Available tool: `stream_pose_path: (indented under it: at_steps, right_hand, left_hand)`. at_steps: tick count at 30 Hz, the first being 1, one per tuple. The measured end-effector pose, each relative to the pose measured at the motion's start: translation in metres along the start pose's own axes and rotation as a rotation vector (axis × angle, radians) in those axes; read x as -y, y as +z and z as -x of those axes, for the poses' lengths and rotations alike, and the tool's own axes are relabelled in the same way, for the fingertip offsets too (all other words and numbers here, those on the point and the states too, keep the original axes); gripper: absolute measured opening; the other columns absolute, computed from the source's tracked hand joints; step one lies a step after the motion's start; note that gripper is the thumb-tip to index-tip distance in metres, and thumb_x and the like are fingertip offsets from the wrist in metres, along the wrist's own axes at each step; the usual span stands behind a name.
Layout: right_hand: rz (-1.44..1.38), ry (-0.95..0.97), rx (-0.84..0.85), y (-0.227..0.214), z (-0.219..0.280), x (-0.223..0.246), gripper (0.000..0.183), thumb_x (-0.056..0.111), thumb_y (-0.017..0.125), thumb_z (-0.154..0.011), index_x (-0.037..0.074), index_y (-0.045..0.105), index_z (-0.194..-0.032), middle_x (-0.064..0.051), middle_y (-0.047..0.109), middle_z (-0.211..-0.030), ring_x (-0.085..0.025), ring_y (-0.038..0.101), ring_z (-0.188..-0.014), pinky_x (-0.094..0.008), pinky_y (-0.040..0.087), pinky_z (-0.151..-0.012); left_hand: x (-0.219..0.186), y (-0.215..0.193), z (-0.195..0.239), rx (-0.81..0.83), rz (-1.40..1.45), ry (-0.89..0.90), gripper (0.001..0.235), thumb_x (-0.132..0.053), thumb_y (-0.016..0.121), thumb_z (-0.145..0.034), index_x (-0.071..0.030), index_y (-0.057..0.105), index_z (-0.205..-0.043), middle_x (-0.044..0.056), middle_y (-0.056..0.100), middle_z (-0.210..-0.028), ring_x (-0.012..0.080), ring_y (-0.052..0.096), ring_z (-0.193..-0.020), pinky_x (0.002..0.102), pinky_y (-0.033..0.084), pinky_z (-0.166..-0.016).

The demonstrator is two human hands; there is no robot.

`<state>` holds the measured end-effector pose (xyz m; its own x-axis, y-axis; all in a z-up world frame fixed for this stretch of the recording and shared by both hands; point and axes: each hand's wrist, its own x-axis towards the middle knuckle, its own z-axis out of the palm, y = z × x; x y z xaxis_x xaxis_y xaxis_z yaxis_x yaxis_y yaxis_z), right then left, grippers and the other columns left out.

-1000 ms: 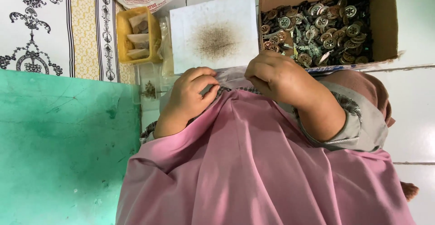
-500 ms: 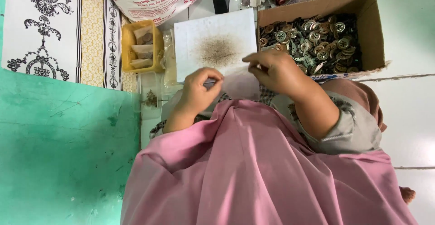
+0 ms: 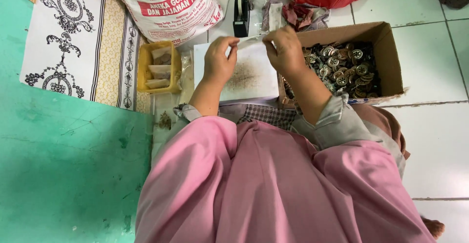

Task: Sorting small metal components from a bulk box into individual plastic bags.

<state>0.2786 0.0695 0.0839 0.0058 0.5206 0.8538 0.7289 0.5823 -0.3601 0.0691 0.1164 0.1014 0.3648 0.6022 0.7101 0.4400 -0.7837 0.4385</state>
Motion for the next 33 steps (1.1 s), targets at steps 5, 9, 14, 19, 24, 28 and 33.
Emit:
stream_pose_path:
  at_steps: [5, 9, 14, 19, 24, 28, 33]
  right_hand:
    - [-0.040, -0.002, 0.156, 0.020, 0.096, -0.018, 0.020, -0.008, 0.079, -0.081, 0.010, 0.075, -0.090, -0.007, 0.074, -0.085, -0.028, 0.067, -0.083, -0.037, 0.056, -0.077]
    - [-0.111, 0.101, 0.451, 0.019, 0.153, -0.016, 0.014, -0.001, 0.079, -0.080, 0.008, 0.076, -0.090, -0.012, 0.076, -0.090, -0.033, 0.071, -0.090, -0.044, 0.058, -0.081]
    - [-0.177, 0.164, 0.479, 0.019, 0.167, -0.032, 0.014, 0.013, 0.081, -0.087, 0.006, 0.076, -0.098, -0.016, 0.075, -0.101, -0.038, 0.070, -0.099, -0.050, 0.057, -0.084]
    - [0.023, 0.190, 0.397, 0.043, 0.166, -0.063, 0.018, 0.012, 0.073, -0.096, 0.009, 0.076, -0.114, -0.012, 0.075, -0.112, -0.033, 0.069, -0.107, -0.045, 0.055, -0.093]
    - [0.329, 0.333, 0.614, 0.076, 0.142, -0.080, 0.041, 0.025, 0.059, -0.105, 0.013, 0.061, -0.145, -0.017, 0.055, -0.150, -0.038, 0.048, -0.141, -0.051, 0.041, -0.113]
    - [0.351, 0.544, 0.975, 0.094, 0.101, -0.078, 0.051, 0.031, 0.032, -0.113, 0.016, 0.038, -0.162, -0.013, 0.027, -0.171, -0.035, 0.018, -0.159, -0.052, 0.013, -0.130]
    - [0.497, 0.439, 1.084, 0.123, 0.119, -0.099, 0.062, 0.038, 0.036, -0.111, 0.019, 0.023, -0.168, -0.008, 0.007, -0.177, -0.030, 0.001, -0.162, -0.057, -0.002, -0.130]
  left_hand:
    - [0.032, 0.023, 0.088, 0.228, -0.109, -0.040, 0.024, 0.000, 0.074, -0.084, -0.014, 0.074, -0.103, 0.002, 0.071, -0.088, 0.0237, 0.070, -0.088, 0.038, 0.058, -0.085]
    - [0.036, 0.032, 0.138, 0.591, -0.062, -0.095, 0.015, -0.001, 0.069, -0.091, -0.007, 0.077, -0.101, 0.010, 0.075, -0.091, 0.0294, 0.072, -0.094, 0.041, 0.056, -0.093]
    - [0.027, 0.023, 0.124, 0.724, 0.028, -0.230, 0.024, -0.025, 0.075, -0.090, -0.007, 0.077, -0.106, 0.014, 0.076, -0.099, 0.0342, 0.070, -0.106, 0.047, 0.052, -0.100]
    - [0.070, 0.066, 0.117, 0.613, -0.017, -0.175, 0.025, -0.029, 0.060, -0.102, -0.014, 0.074, -0.116, 0.008, 0.073, -0.110, 0.0294, 0.070, -0.107, 0.044, 0.055, -0.098]
    - [0.103, 0.120, 0.103, 0.499, -0.175, -0.061, 0.041, -0.015, 0.055, -0.102, -0.006, 0.058, -0.142, 0.021, 0.057, -0.141, 0.0415, 0.056, -0.130, 0.054, 0.046, -0.110]
    - [0.119, 0.138, 0.090, 0.614, -0.211, -0.127, 0.052, -0.008, 0.051, -0.100, 0.001, 0.048, -0.151, 0.029, 0.040, -0.158, 0.0487, 0.039, -0.145, 0.059, 0.033, -0.119]
    - [0.137, 0.154, 0.092, 0.817, -0.372, -0.160, 0.063, -0.023, 0.046, -0.102, -0.003, 0.036, -0.161, 0.019, 0.017, -0.171, 0.0378, 0.019, -0.158, 0.053, 0.012, -0.129]
